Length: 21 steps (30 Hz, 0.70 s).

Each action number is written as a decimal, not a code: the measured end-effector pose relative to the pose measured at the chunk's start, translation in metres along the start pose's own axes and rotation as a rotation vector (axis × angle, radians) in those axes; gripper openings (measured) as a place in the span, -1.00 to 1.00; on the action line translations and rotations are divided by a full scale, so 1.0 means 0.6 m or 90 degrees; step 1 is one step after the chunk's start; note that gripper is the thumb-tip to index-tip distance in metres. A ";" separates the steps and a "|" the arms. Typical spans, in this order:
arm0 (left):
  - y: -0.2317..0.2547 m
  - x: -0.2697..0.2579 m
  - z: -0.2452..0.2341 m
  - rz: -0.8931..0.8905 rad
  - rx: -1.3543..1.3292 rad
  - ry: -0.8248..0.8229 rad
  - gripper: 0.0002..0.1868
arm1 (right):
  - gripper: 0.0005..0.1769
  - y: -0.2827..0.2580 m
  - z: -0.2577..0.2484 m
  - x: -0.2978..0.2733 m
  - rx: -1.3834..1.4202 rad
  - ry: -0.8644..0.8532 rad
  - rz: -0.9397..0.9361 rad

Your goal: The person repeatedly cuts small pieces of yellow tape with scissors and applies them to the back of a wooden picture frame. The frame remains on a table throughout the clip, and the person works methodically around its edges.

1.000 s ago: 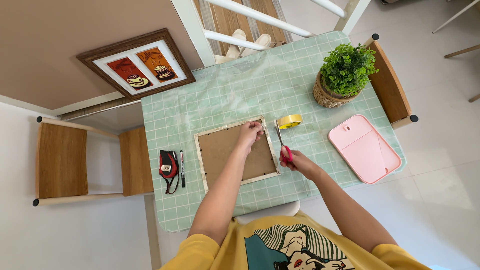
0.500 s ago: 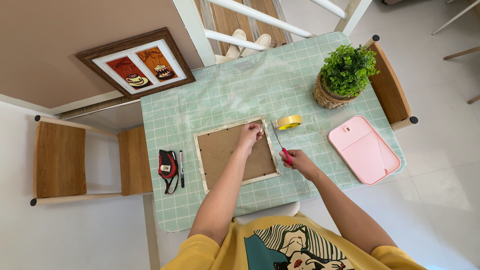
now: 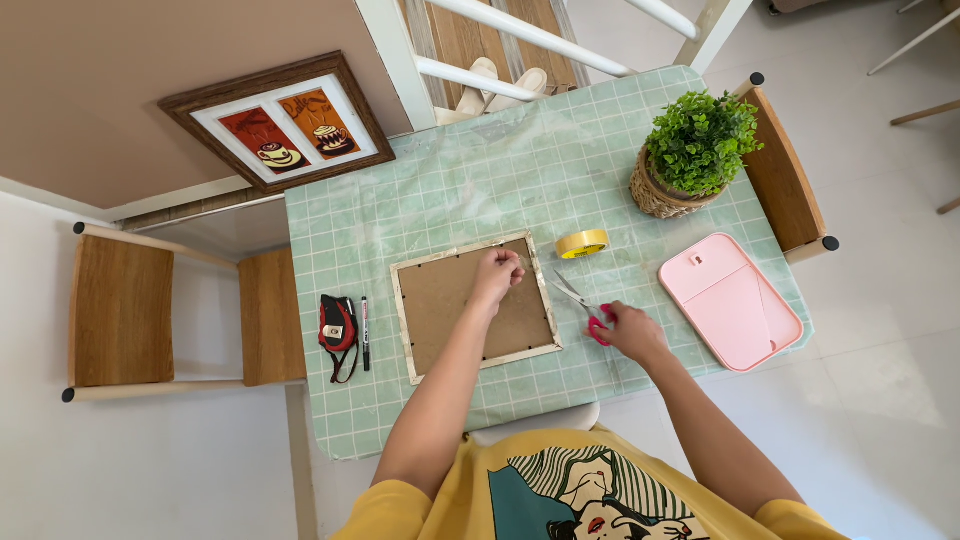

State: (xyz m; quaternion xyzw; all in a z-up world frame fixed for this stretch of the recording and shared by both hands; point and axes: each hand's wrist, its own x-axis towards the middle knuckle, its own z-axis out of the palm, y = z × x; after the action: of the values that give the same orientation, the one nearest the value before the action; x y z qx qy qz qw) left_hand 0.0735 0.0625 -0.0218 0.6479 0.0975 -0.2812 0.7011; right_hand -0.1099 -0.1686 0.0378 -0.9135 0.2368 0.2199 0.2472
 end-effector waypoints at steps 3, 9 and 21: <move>0.010 -0.018 -0.015 0.007 0.003 -0.013 -0.91 | -0.36 0.047 0.023 0.009 -0.052 0.099 -0.027; 0.023 -0.053 -0.034 -0.009 0.006 -0.024 -0.90 | -0.42 0.085 0.064 0.020 -0.075 0.223 -0.043; 0.038 -0.112 -0.042 0.003 0.071 -0.115 -0.90 | -0.53 -0.120 0.009 0.013 0.500 -0.095 -0.127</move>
State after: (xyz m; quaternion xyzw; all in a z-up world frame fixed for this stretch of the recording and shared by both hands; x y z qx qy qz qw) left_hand 0.0355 0.1049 0.0277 0.6581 0.0167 -0.3418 0.6706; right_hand -0.0662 -0.1133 0.0542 -0.7497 0.1944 0.1536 0.6136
